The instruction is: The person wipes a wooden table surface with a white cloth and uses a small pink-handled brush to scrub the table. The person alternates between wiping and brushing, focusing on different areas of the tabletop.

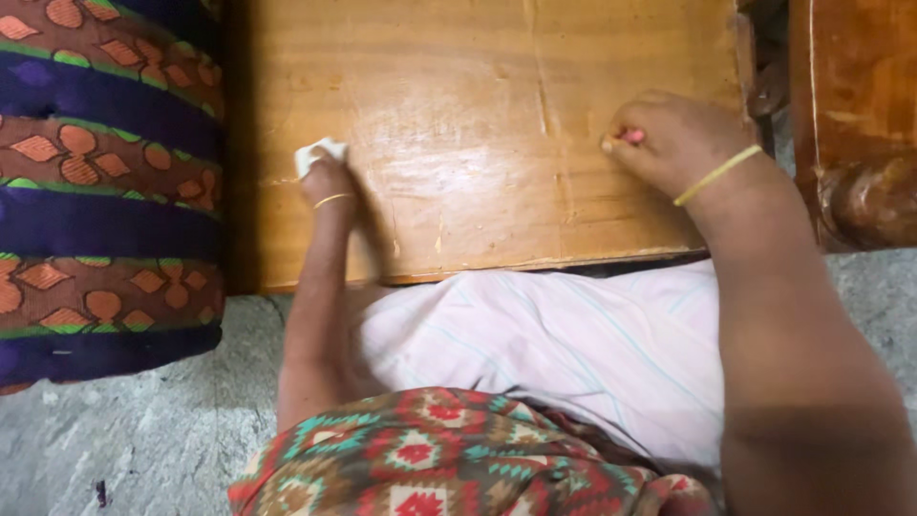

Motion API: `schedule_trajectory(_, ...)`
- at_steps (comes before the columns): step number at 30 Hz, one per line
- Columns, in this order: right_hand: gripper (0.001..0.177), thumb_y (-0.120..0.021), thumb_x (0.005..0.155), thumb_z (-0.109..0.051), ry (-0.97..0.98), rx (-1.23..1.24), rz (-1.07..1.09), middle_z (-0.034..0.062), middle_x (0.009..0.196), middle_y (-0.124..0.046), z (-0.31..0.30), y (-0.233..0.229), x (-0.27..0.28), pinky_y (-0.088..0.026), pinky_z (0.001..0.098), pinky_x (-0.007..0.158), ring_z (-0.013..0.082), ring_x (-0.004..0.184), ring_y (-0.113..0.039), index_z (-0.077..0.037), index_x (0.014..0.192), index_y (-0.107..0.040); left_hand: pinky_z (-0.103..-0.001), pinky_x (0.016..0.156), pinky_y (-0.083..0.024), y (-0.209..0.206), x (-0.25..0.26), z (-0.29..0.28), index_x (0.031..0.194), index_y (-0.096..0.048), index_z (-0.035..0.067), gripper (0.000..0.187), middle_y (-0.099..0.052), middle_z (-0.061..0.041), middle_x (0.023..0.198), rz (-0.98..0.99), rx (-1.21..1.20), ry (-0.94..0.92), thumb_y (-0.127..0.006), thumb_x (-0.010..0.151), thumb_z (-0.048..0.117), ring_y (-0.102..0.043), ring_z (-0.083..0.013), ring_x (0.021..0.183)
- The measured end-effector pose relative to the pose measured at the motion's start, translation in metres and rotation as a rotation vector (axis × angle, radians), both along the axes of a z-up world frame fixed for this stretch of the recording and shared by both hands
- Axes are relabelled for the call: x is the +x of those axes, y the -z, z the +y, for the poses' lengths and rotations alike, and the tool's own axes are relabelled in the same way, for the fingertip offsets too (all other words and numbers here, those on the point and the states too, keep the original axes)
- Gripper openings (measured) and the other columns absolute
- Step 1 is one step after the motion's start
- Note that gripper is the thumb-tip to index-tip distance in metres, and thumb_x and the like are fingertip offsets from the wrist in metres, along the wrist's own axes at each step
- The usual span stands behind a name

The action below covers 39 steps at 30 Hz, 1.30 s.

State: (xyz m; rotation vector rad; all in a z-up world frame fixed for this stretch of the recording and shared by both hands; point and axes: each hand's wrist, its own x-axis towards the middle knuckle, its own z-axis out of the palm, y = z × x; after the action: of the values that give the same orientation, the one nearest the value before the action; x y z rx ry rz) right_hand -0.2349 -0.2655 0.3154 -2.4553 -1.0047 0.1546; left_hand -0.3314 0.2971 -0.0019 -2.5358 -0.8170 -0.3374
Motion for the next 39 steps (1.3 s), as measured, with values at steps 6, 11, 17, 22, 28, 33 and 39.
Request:
schedule_trajectory(6, 0.024, -0.069, 0.099, -0.027, 0.028, 0.140, -0.041, 0.0195, 0.097, -0.065, 0.019, 0.019, 0.012, -0.049, 0.0513, 0.081, 0.0419, 0.092, -0.063, -0.004, 0.098, -0.068, -0.033, 0.047, -0.049, -0.004, 0.062, -0.200, 0.143, -0.045, -0.011, 0.062, -0.068, -0.006, 0.085, 0.155, -0.014, 0.496, -0.059, 0.089, 0.016, -0.066, -0.0159, 0.064)
schedule_trajectory(11, 0.022, -0.073, 0.096, -0.024, 0.032, 0.185, -0.162, 0.0199, 0.095, -0.063, 0.043, 0.051, 0.031, -0.050, 0.0523, 0.077, 0.0432, 0.088, -0.062, -0.004, 0.093, -0.068, -0.035, 0.050, -0.048, -0.069, 0.047, -0.370, 0.137, -0.054, 0.003, 0.054, -0.063, -0.003, 0.080, 0.075, -0.007, 0.913, -0.060, 0.088, 0.025, -0.062, -0.0153, 0.059)
schedule_trajectory(17, 0.020, -0.074, 0.094, -0.021, -0.022, 0.256, -0.147, 0.0197, 0.096, -0.063, 0.064, 0.060, 0.038, -0.051, 0.0504, 0.078, 0.0425, 0.089, -0.062, -0.002, 0.094, -0.067, -0.043, 0.057, -0.053, -0.081, 0.048, -0.398, 0.114, -0.060, 0.014, 0.032, -0.064, -0.008, 0.084, -0.049, -0.475, 1.326, -0.065, 0.088, 0.031, -0.067, -0.0250, 0.067)
schedule_trajectory(22, 0.017, -0.072, 0.095, -0.019, 0.008, 0.243, -0.158, 0.0186, 0.098, -0.065, 0.067, 0.067, 0.041, -0.052, 0.0497, 0.078, 0.0416, 0.088, -0.063, -0.003, 0.094, -0.068, -0.039, 0.053, -0.052, -0.060, 0.092, -0.296, 0.135, -0.059, 0.005, 0.050, -0.068, -0.008, 0.084, 0.045, -0.283, 0.869, -0.066, 0.088, 0.021, -0.068, -0.0225, 0.063)
schedule_trajectory(28, 0.018, -0.074, 0.093, -0.020, 0.012, 0.212, -0.178, 0.0182, 0.096, -0.065, 0.062, 0.069, 0.046, -0.052, 0.0500, 0.076, 0.0416, 0.088, -0.063, -0.003, 0.093, -0.068, -0.043, 0.063, -0.059, -0.056, 0.083, -0.232, 0.151, -0.050, 0.020, 0.053, -0.066, -0.015, 0.102, -0.013, -0.374, 0.647, -0.061, 0.100, 0.016, -0.071, -0.0298, 0.073)
schedule_trajectory(33, 0.013, -0.072, 0.093, -0.017, -0.030, 0.329, -0.213, 0.0158, 0.103, -0.067, 0.070, 0.060, 0.039, -0.054, 0.0478, 0.080, 0.0406, 0.093, -0.065, -0.007, 0.101, -0.070, -0.050, 0.069, -0.056, -0.082, 0.063, -0.271, 0.147, -0.047, 0.012, 0.064, -0.059, -0.022, 0.120, -0.061, -0.813, 0.574, -0.059, 0.098, 0.050, -0.068, -0.0405, 0.091)
schedule_trajectory(39, 0.017, -0.071, 0.090, -0.013, -0.210, 0.401, -0.128, 0.0145, 0.108, -0.065, 0.100, 0.047, 0.008, -0.055, 0.0454, 0.079, 0.0379, 0.091, -0.066, -0.010, 0.107, -0.069, -0.041, 0.086, -0.057, -0.066, 0.060, -0.282, 0.131, -0.064, 0.012, 0.055, -0.067, -0.007, 0.107, -0.512, -2.214, 0.260, -0.040, 0.110, 0.056, -0.068, -0.0208, 0.097)
